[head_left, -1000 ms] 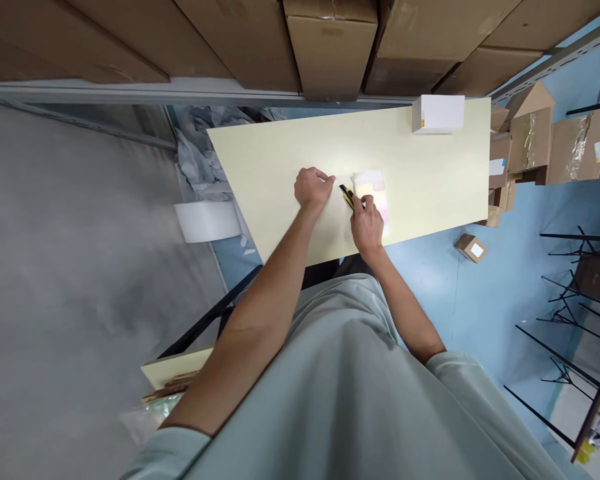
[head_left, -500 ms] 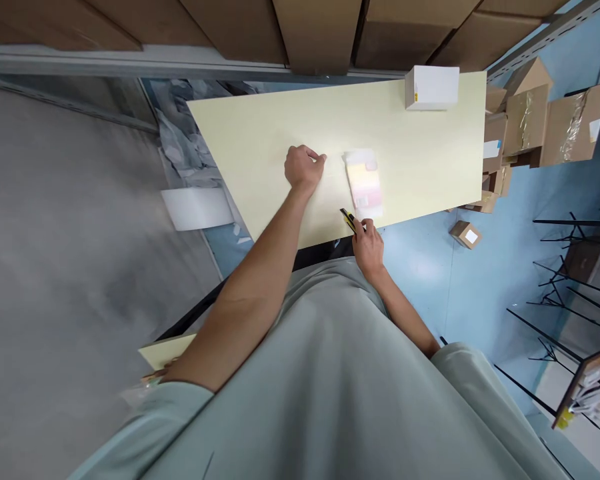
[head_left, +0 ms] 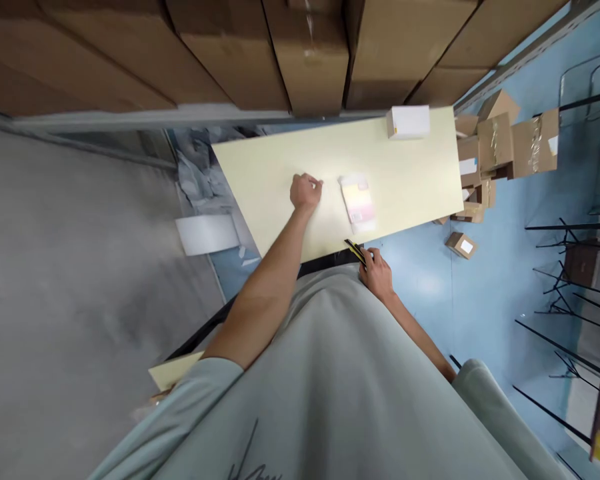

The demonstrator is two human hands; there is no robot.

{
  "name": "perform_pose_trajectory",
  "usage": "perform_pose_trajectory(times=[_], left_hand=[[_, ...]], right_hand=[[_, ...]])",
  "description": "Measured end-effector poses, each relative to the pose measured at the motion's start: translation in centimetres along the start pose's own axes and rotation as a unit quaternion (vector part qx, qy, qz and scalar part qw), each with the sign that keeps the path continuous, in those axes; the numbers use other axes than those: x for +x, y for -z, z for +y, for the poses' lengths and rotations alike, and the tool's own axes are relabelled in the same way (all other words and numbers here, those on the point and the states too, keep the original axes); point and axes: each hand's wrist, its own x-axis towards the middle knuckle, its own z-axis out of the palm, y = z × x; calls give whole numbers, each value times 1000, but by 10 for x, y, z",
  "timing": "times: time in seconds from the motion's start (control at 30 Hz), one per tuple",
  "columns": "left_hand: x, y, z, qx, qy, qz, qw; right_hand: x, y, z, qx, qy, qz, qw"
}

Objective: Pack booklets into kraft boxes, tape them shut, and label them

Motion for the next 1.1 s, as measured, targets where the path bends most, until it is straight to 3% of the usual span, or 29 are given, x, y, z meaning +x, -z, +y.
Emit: perform_pose_trajectory(times=[0.07, 0.17, 0.3, 0.4, 0.6, 0.77, 0.93, 1.0, 1.1], left_hand=[[-3, 13, 10, 35, 53, -23, 998], [-7, 30, 27, 125, 86, -113, 982], [-20, 51, 51, 154, 58, -148, 975], [-36, 63, 65, 183, 45, -167, 968], [-68, 70, 83, 236, 46, -213, 947], [-84, 57, 91, 294, 60, -233, 925], [-79, 39, 88, 325, 95, -230, 912], [-77, 34, 86, 321, 111, -229, 912], [-82, 30, 83, 315, 118, -225, 915]], right_hand=[[-2, 14, 4, 12, 7, 44, 999], [1, 35, 11, 39, 13, 120, 992], [21, 68, 22, 79, 36, 210, 974], [51, 98, 34, 91, 64, 248, 962], [141, 188, 54, 112, 136, 298, 938], [231, 295, 58, 104, 175, 340, 918], [324, 396, 56, 36, 242, 346, 906], [357, 420, 53, 7, 256, 327, 910], [394, 436, 51, -19, 270, 301, 915]])
